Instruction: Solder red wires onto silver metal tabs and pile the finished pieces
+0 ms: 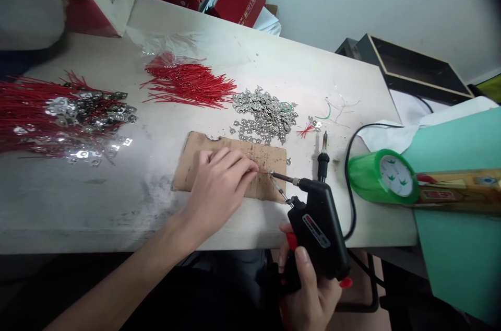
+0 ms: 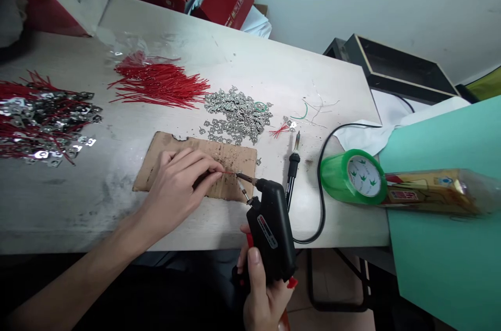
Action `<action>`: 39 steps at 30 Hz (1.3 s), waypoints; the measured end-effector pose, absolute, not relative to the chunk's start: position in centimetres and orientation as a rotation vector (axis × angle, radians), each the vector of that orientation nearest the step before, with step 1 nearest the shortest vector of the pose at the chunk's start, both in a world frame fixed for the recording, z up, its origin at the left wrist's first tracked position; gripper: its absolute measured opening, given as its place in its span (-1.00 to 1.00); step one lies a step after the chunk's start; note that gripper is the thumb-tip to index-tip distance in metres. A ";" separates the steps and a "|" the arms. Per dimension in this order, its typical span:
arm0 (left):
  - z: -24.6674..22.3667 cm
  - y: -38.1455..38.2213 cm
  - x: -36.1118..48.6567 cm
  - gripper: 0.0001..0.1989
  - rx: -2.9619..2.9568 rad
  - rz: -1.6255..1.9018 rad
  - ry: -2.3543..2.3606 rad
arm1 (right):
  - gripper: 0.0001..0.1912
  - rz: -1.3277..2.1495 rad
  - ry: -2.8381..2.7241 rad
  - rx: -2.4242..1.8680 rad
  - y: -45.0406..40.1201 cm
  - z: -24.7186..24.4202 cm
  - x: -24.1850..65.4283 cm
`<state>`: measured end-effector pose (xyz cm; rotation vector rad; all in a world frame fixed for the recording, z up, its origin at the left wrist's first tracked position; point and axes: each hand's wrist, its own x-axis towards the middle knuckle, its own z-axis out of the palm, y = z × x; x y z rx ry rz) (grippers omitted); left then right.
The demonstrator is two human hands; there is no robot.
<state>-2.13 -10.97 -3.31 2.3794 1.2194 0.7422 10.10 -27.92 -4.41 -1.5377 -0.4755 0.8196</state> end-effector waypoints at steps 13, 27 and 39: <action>-3.2 -10.9 -2.2 -0.85 2.380 0.721 1.221 | -0.71 0.794 -0.473 -1.541 -27.7 -4.2 9.8; -3.1 -10.9 -2.5 -0.88 2.330 0.756 1.189 | -0.67 0.844 -0.424 -1.523 -28.2 -4.8 9.9; -0.7 -14.6 -3.7 -0.89 1.797 0.917 0.788 | -0.78 0.491 -0.760 -1.491 -23.9 -0.4 10.0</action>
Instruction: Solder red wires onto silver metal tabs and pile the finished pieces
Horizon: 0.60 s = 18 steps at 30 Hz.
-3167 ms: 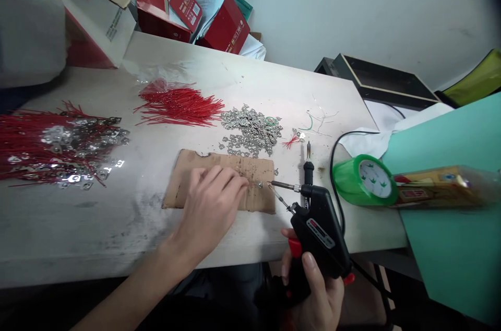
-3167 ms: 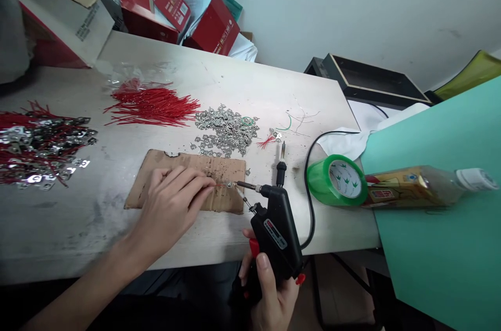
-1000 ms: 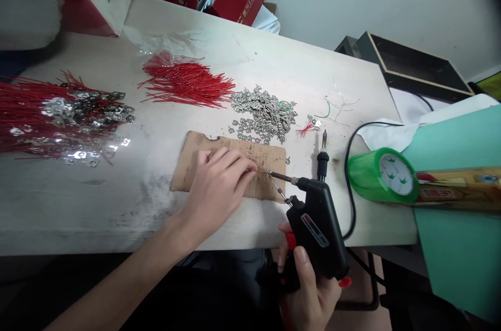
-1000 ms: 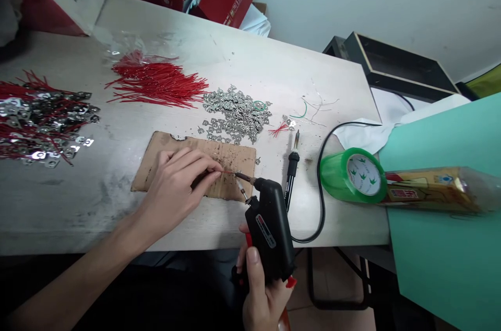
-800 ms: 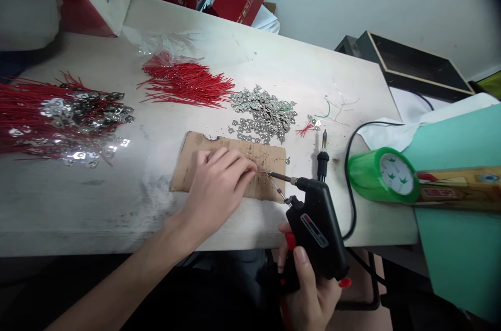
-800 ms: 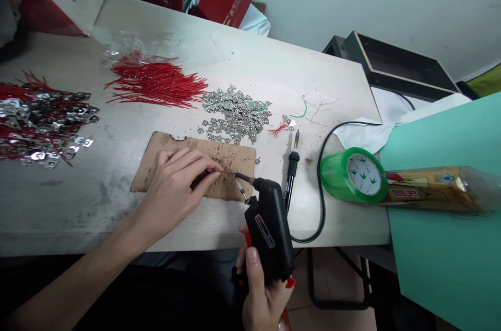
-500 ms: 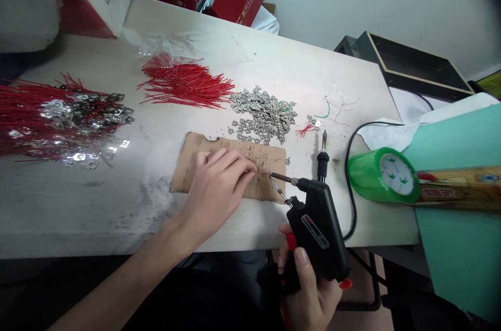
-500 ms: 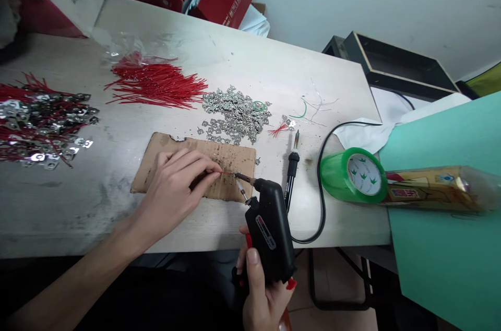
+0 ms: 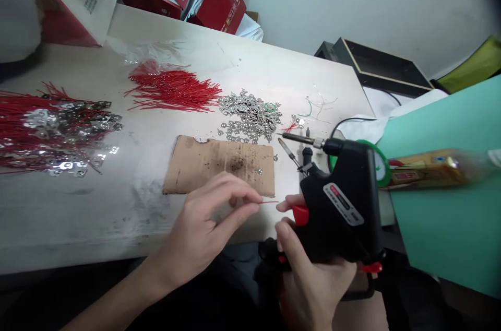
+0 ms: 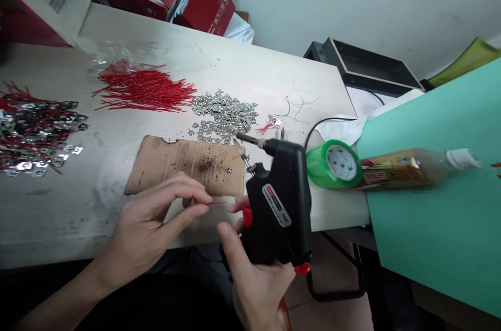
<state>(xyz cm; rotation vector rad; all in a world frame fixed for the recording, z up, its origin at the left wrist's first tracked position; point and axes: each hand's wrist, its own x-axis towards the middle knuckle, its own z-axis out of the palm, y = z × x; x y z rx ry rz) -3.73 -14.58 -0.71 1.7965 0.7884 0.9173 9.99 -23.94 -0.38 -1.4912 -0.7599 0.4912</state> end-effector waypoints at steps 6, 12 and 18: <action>0.1 -15.8 -5.2 -0.86 1.736 0.918 0.752 | -0.77 0.558 -0.734 -1.407 -22.9 1.3 8.8; 0.5 -15.8 -6.5 -0.88 1.764 0.877 0.740 | -0.80 0.696 -0.754 -1.349 -22.8 1.3 8.7; 0.9 -15.9 -7.2 -0.89 1.753 0.837 0.738 | -0.77 0.821 -0.705 -1.273 -22.4 1.6 8.3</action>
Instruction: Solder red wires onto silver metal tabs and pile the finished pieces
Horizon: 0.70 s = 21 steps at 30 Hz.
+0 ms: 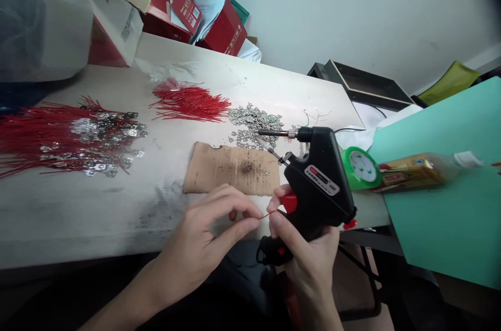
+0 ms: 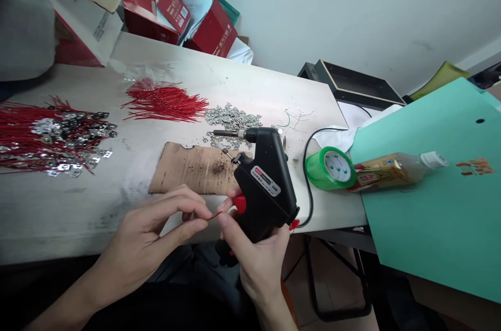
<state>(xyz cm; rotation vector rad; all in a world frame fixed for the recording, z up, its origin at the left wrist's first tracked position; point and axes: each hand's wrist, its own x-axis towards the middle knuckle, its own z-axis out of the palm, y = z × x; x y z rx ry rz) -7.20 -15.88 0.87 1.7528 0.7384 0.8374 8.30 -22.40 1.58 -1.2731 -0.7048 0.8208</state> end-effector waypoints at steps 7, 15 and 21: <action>0.9 -16.2 -7.5 -0.89 1.747 0.820 0.753 | -0.71 0.915 -0.680 -1.206 -22.4 1.2 8.1; 1.1 -14.0 -6.6 -0.91 1.934 0.775 0.674 | -0.74 0.869 -0.584 -1.174 -22.2 0.0 9.6; -1.1 -9.7 -4.9 -0.90 2.340 0.858 0.873 | -0.75 0.611 -0.631 -1.478 -24.7 -1.0 11.8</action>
